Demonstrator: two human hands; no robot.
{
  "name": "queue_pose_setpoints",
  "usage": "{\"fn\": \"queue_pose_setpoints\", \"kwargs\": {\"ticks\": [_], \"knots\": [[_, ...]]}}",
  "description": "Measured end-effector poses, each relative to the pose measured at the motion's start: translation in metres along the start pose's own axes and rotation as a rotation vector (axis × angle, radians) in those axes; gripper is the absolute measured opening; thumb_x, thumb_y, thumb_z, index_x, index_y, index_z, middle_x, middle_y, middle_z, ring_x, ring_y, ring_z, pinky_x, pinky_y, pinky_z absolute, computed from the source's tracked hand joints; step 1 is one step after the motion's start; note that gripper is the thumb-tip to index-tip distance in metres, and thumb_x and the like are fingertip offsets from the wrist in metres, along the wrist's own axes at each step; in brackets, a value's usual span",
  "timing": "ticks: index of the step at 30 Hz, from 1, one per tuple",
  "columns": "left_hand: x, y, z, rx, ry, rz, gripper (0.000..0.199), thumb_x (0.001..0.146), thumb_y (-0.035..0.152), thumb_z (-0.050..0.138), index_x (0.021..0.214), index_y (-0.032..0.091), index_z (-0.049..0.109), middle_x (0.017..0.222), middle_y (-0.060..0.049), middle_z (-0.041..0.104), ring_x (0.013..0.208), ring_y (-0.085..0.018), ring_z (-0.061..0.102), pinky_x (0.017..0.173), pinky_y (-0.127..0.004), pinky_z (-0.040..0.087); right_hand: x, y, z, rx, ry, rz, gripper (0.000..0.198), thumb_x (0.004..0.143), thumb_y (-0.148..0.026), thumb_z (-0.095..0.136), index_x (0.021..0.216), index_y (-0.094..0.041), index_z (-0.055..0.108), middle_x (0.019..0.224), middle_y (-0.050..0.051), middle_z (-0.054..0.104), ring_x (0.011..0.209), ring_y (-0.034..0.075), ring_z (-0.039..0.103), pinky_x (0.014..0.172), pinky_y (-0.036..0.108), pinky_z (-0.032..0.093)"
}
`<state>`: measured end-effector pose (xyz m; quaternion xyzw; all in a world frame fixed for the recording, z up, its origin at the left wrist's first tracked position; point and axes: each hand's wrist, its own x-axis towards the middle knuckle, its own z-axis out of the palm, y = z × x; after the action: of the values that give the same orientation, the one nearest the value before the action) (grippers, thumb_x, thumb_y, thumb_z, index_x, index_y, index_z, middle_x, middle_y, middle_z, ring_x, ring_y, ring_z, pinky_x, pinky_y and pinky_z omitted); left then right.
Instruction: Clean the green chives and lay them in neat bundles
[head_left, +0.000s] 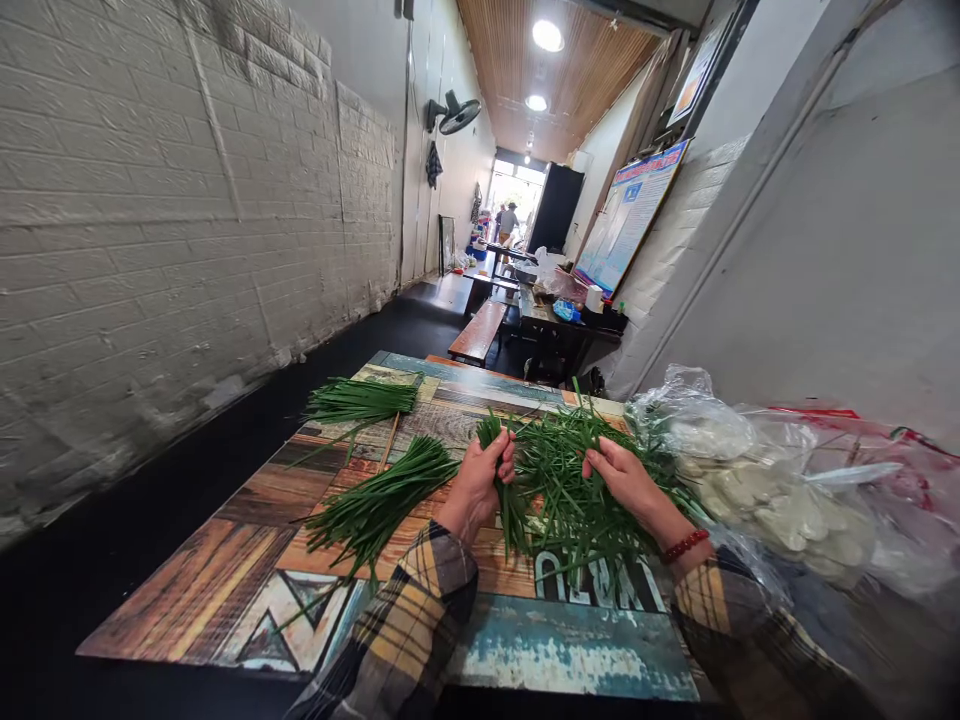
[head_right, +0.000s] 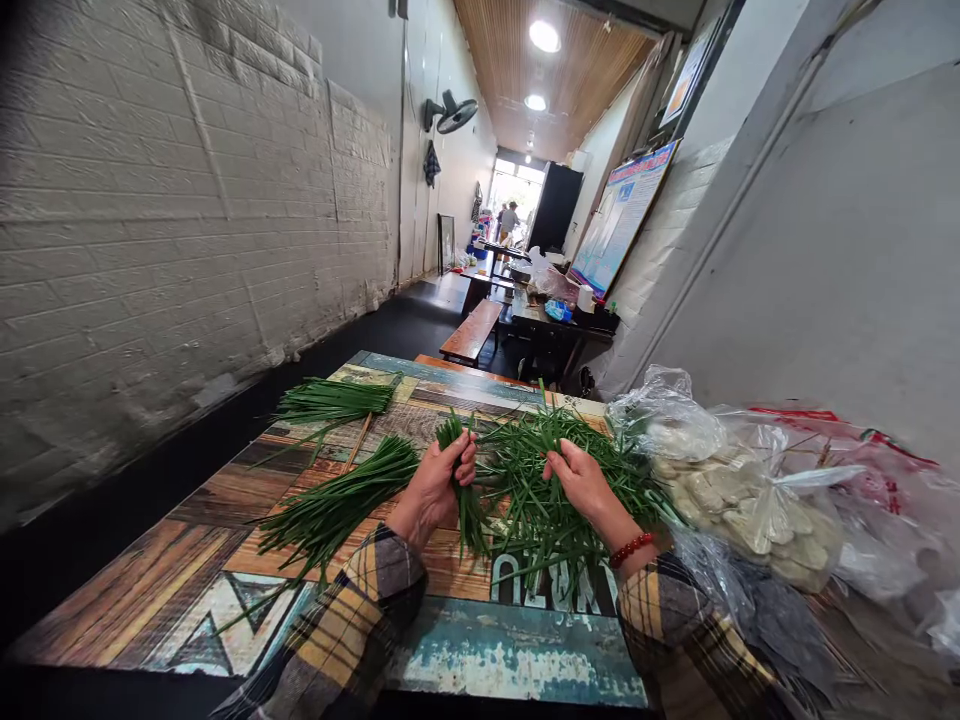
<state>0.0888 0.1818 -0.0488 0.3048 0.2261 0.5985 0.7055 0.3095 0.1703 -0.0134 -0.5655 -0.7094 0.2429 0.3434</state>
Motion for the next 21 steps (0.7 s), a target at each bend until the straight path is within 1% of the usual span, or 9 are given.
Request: {"fn": "queue_pose_setpoints", "kwargs": {"ticks": [2,4,6,8,11,13,15,18,21], "knots": [[-0.001,0.001,0.001,0.038,0.029,0.013,0.043,0.061,0.045,0.078,0.079,0.013,0.056,0.05,0.011,0.033,0.038,-0.001,0.025,0.037,-0.017,0.017,-0.001,-0.001,0.006,-0.118,-0.03,-0.041,0.037,0.089,-0.044,0.04,0.063,-0.021,0.054,0.057,-0.001,0.049,0.055,0.015,0.042,0.057,0.029,0.032],[-0.002,0.001,0.001,0.068,0.066,0.01,0.047,0.06,0.047,0.079,0.084,0.013,0.057,0.049,0.012,0.029,0.038,-0.001,0.023,0.038,-0.017,0.016,-0.002,-0.005,0.014,-0.218,-0.08,-0.066,0.035,0.091,-0.04,0.036,0.066,-0.021,0.052,0.059,0.0,0.054,0.056,0.015,0.046,0.059,0.028,0.034],[-0.003,0.0,0.001,0.081,0.081,-0.014,0.054,0.058,0.046,0.08,0.094,0.012,0.059,0.048,0.012,0.029,0.039,-0.002,0.022,0.038,-0.017,0.015,-0.005,-0.01,0.023,-0.299,-0.148,-0.078,0.028,0.093,-0.034,0.034,0.075,-0.021,0.052,0.066,0.0,0.06,0.06,0.015,0.053,0.062,0.028,0.036],[-0.002,-0.001,0.0,0.095,0.066,-0.046,0.061,0.057,0.045,0.081,0.103,0.012,0.058,0.047,0.013,0.03,0.038,-0.002,0.022,0.038,-0.018,0.015,-0.01,-0.016,0.031,-0.4,-0.225,-0.091,0.022,0.094,-0.03,0.034,0.086,-0.02,0.053,0.073,0.001,0.065,0.067,0.016,0.058,0.064,0.027,0.037],[-0.003,-0.003,0.0,0.155,0.032,-0.084,0.066,0.056,0.043,0.082,0.108,0.012,0.057,0.044,0.013,0.031,0.037,-0.002,0.02,0.038,-0.019,0.013,-0.017,-0.027,0.038,-0.612,-0.286,-0.13,0.022,0.095,-0.027,0.035,0.101,-0.019,0.054,0.087,0.006,0.069,0.079,0.019,0.064,0.066,0.027,0.037],[-0.003,-0.004,0.0,0.195,0.018,-0.076,0.063,0.056,0.042,0.082,0.106,0.011,0.059,0.043,0.013,0.032,0.036,-0.002,0.02,0.038,-0.019,0.013,-0.02,-0.032,0.04,-0.735,-0.291,-0.149,0.024,0.095,-0.026,0.036,0.106,-0.018,0.055,0.095,0.009,0.069,0.085,0.021,0.065,0.066,0.027,0.037],[-0.004,-0.006,-0.001,0.214,0.009,-0.057,0.055,0.059,0.043,0.08,0.098,0.01,0.062,0.044,0.012,0.031,0.037,-0.002,0.021,0.039,-0.02,0.014,-0.022,-0.036,0.04,-0.805,-0.297,-0.149,0.024,0.096,-0.026,0.036,0.107,-0.018,0.055,0.097,0.009,0.069,0.086,0.021,0.066,0.065,0.027,0.037],[-0.003,-0.01,-0.003,0.233,-0.003,-0.016,0.045,0.065,0.048,0.075,0.084,0.01,0.063,0.046,0.011,0.03,0.039,-0.002,0.022,0.039,-0.019,0.015,-0.022,-0.036,0.037,-0.847,-0.301,-0.142,0.024,0.096,-0.026,0.035,0.106,-0.019,0.056,0.096,0.008,0.07,0.087,0.021,0.066,0.066,0.026,0.038],[0.0,-0.012,-0.006,0.235,0.031,0.027,0.043,0.067,0.05,0.072,0.08,0.011,0.062,0.047,0.01,0.03,0.039,-0.002,0.023,0.04,-0.019,0.016,-0.02,-0.032,0.035,-0.861,-0.299,-0.144,0.025,0.097,-0.027,0.034,0.104,-0.019,0.056,0.096,0.008,0.07,0.088,0.021,0.067,0.067,0.026,0.039]]}}
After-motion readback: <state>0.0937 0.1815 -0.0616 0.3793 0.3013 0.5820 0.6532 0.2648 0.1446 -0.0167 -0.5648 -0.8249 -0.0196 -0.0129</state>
